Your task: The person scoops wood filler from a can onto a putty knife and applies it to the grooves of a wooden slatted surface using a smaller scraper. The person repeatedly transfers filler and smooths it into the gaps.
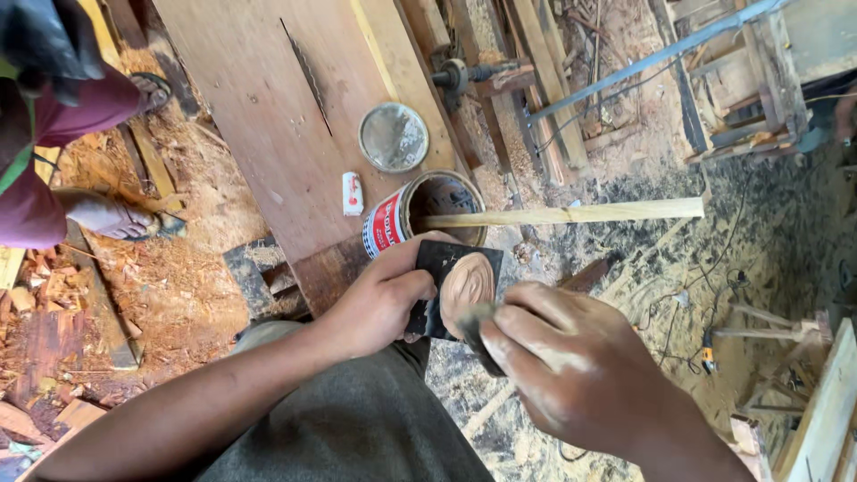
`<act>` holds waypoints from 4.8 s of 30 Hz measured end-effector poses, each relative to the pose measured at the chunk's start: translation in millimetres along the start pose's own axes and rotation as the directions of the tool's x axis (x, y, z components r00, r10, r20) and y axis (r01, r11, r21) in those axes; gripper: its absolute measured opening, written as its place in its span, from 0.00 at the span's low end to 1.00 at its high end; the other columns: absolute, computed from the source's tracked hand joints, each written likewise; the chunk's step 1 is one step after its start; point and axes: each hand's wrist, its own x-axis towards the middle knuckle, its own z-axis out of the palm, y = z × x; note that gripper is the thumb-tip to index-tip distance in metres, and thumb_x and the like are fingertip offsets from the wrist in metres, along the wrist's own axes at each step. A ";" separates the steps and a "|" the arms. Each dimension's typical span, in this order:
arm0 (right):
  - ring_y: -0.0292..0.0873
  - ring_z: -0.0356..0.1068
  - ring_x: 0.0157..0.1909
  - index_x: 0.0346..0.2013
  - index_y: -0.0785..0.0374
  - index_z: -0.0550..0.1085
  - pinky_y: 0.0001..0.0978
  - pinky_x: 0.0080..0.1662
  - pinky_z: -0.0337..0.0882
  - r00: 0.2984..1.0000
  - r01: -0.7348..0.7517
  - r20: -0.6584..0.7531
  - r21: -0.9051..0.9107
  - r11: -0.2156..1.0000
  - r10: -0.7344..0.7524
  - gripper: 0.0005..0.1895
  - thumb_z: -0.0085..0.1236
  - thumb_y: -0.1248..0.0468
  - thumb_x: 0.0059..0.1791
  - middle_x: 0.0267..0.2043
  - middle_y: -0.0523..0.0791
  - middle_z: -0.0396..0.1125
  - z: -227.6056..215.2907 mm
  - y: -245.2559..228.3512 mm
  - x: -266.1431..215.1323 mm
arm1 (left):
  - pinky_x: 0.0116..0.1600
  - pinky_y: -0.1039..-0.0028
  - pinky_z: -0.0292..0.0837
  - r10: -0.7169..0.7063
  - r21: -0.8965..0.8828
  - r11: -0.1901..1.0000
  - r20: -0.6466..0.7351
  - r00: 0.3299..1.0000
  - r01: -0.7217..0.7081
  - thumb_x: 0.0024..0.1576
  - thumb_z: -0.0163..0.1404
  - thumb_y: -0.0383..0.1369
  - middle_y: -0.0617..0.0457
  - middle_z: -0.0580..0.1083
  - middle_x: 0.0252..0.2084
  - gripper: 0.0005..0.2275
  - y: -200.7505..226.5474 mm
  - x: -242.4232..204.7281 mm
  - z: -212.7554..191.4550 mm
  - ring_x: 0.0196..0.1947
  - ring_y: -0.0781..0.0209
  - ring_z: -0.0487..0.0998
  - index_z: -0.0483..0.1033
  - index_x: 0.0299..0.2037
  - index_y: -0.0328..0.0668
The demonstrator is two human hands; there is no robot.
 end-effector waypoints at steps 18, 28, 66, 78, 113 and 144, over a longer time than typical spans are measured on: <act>0.51 0.77 0.40 0.30 0.66 0.81 0.39 0.29 0.79 0.999 -0.010 0.045 -0.038 0.999 0.011 0.04 0.59 0.70 0.46 0.31 0.52 0.76 6.0 -2.9 -8.1 | 0.21 0.76 0.65 -0.240 -0.141 0.964 -0.092 0.966 0.226 0.52 0.39 0.25 0.52 0.71 0.31 0.19 10.8 -6.7 -1.9 0.20 0.67 0.69 0.70 0.55 0.35; 0.48 0.76 0.38 0.32 0.68 0.81 0.34 0.30 0.78 1.000 -0.014 -0.016 0.018 1.000 0.015 0.05 0.58 0.72 0.47 0.32 0.49 0.75 -6.6 -9.6 15.7 | 0.34 0.74 0.70 -0.155 -0.078 0.986 -0.054 0.986 0.150 0.53 0.39 0.24 0.50 0.73 0.36 0.18 1.9 -6.7 -6.5 0.31 0.62 0.73 0.71 0.54 0.32; 0.54 0.76 0.46 0.47 0.75 0.76 0.37 0.40 0.83 0.808 -0.247 -0.508 0.168 0.954 0.299 0.12 0.57 0.78 0.49 0.42 0.56 0.71 131.4 -43.3 -42.2 | 0.18 0.73 0.58 -0.382 -0.684 0.722 -0.262 0.886 0.109 0.55 0.41 0.26 0.49 0.71 0.24 0.09 -9.8 -11.7 -24.4 0.14 0.62 0.66 0.69 0.43 0.35; 0.54 0.75 0.47 0.46 0.75 0.78 0.43 0.38 0.81 0.932 -0.223 -0.271 0.101 0.970 0.242 0.25 0.60 0.76 0.33 0.40 0.54 0.72 73.3 -66.8 -56.0 | 0.18 0.73 0.57 -0.408 -0.628 0.744 -0.155 0.900 0.228 0.54 0.40 0.29 0.49 0.68 0.21 0.07 -5.0 -31.9 -26.2 0.12 0.62 0.62 0.68 0.36 0.33; 0.42 0.76 0.42 0.42 0.65 0.77 0.32 0.45 0.79 -0.295 0.602 0.338 0.792 -0.101 0.894 0.10 0.57 0.75 0.46 0.41 0.46 0.74 243.5 -142.6 -465.5 | 0.19 0.75 0.55 -0.539 -0.296 0.747 0.254 0.803 0.595 0.57 0.41 0.28 0.50 0.70 0.25 0.09 -187.1 -22.8 246.2 0.15 0.63 0.65 0.69 0.43 0.33; 0.45 0.74 0.40 0.46 0.75 0.78 0.34 0.41 0.73 -0.828 0.479 0.478 0.875 0.073 -0.293 0.14 0.55 0.69 0.49 0.41 0.53 0.75 346.1 -465.4 -856.9 | 0.20 0.73 0.70 -0.854 0.625 0.336 0.518 -0.053 0.704 0.52 0.43 0.32 0.50 0.73 0.31 0.14 -640.3 -106.5 769.0 0.22 0.64 0.72 0.71 0.46 0.36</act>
